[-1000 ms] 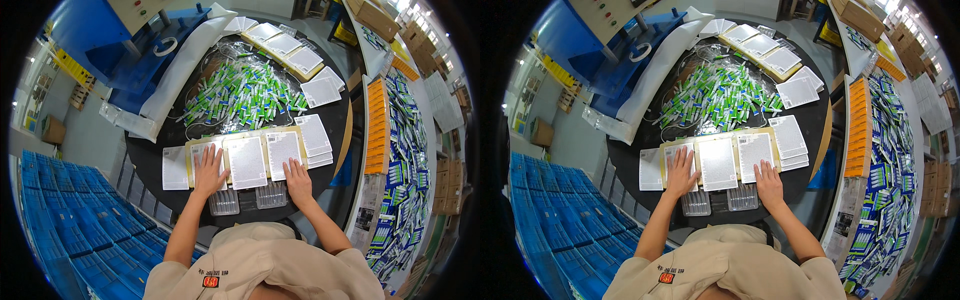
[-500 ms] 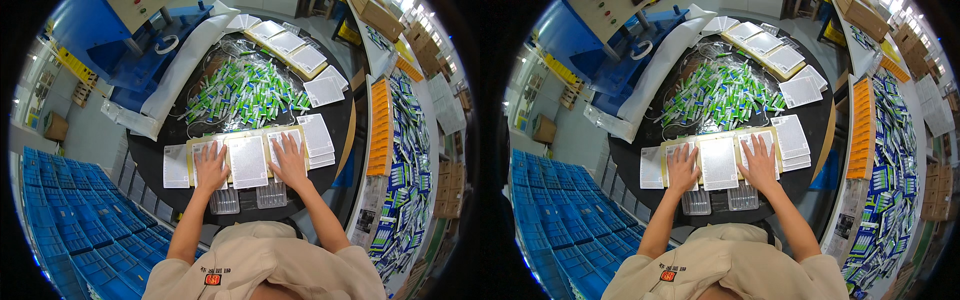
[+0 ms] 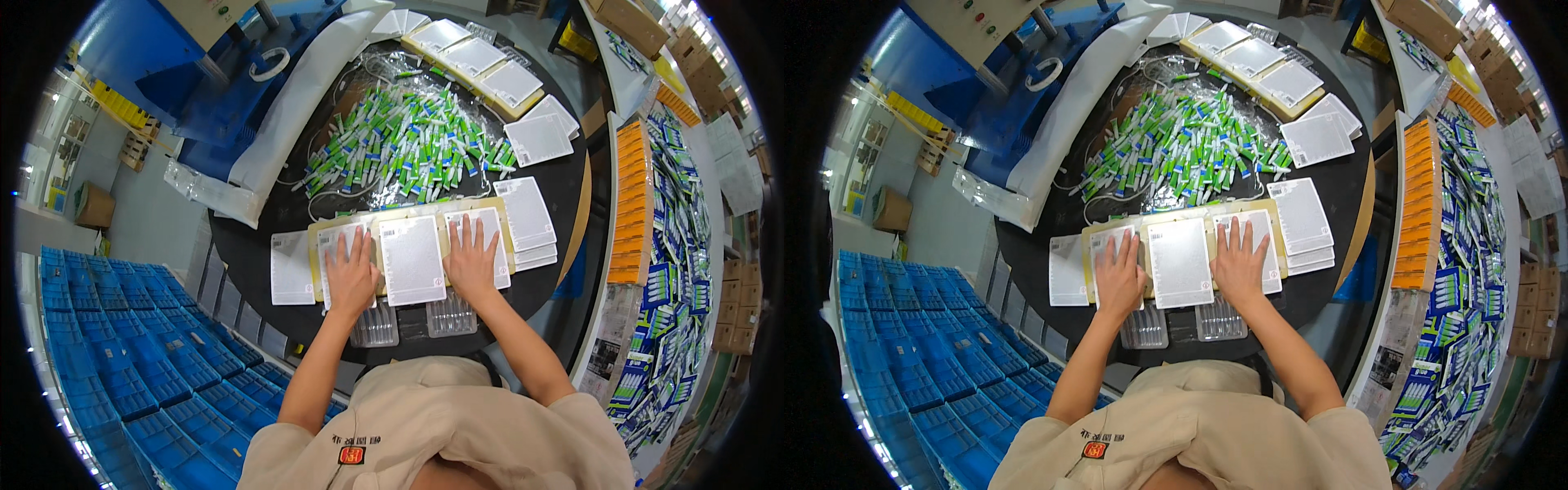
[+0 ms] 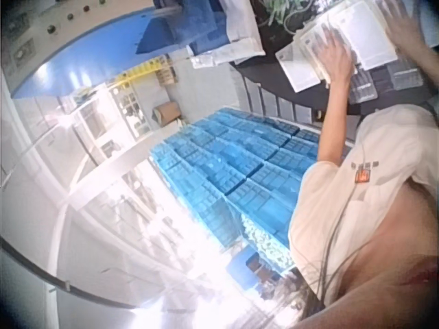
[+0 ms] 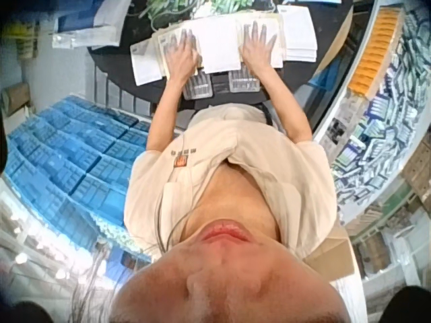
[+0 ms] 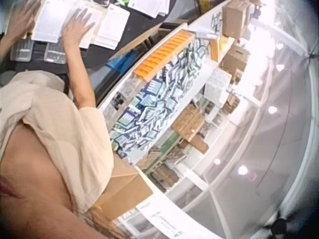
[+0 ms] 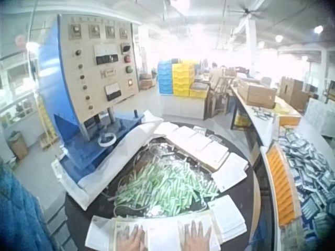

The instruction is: The person places green cylindrical components into a yellow tray, then covers them with white paper sheets and stacks the completed units. The person repeats this process multiple times, handling components and packaging materials by hand.

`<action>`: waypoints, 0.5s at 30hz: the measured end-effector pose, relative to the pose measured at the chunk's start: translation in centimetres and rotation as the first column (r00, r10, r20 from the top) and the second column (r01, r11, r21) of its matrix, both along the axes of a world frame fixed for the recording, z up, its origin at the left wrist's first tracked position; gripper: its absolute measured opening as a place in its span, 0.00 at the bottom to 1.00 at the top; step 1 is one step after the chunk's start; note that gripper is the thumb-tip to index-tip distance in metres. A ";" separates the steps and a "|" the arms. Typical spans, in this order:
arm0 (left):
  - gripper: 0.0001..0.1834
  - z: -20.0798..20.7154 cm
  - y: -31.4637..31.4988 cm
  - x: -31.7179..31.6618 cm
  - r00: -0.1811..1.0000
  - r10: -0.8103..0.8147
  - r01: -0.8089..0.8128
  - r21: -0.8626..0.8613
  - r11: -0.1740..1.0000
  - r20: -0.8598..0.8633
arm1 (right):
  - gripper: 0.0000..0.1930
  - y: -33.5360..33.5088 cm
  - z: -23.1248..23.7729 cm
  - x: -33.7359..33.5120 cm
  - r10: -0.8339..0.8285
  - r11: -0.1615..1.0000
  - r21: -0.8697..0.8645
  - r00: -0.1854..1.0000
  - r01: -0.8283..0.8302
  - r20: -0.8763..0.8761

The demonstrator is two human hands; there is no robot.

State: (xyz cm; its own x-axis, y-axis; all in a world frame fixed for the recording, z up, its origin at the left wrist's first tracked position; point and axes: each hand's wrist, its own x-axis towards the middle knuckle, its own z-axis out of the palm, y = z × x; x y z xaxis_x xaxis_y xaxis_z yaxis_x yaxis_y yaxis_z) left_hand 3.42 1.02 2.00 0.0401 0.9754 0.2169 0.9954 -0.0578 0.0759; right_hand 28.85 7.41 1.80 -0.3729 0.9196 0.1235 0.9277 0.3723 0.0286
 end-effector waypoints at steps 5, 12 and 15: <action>0.33 -0.4 0.4 0.4 0.997 -0.014 0.012 -0.023 1.000 -0.079 | 0.35 0.6 0.0 1.3 0.092 0.996 -0.015 0.994 -0.093 -0.058; 0.32 -1.0 0.2 0.6 0.993 -0.008 0.005 -0.031 1.000 -0.115 | 0.37 0.7 0.2 0.8 0.102 0.992 -0.069 0.995 -0.101 0.003; 0.32 -0.9 -0.1 0.5 0.995 -0.009 0.005 -0.037 0.999 -0.098 | 0.37 0.9 0.4 0.5 0.103 0.992 -0.076 0.992 -0.097 0.070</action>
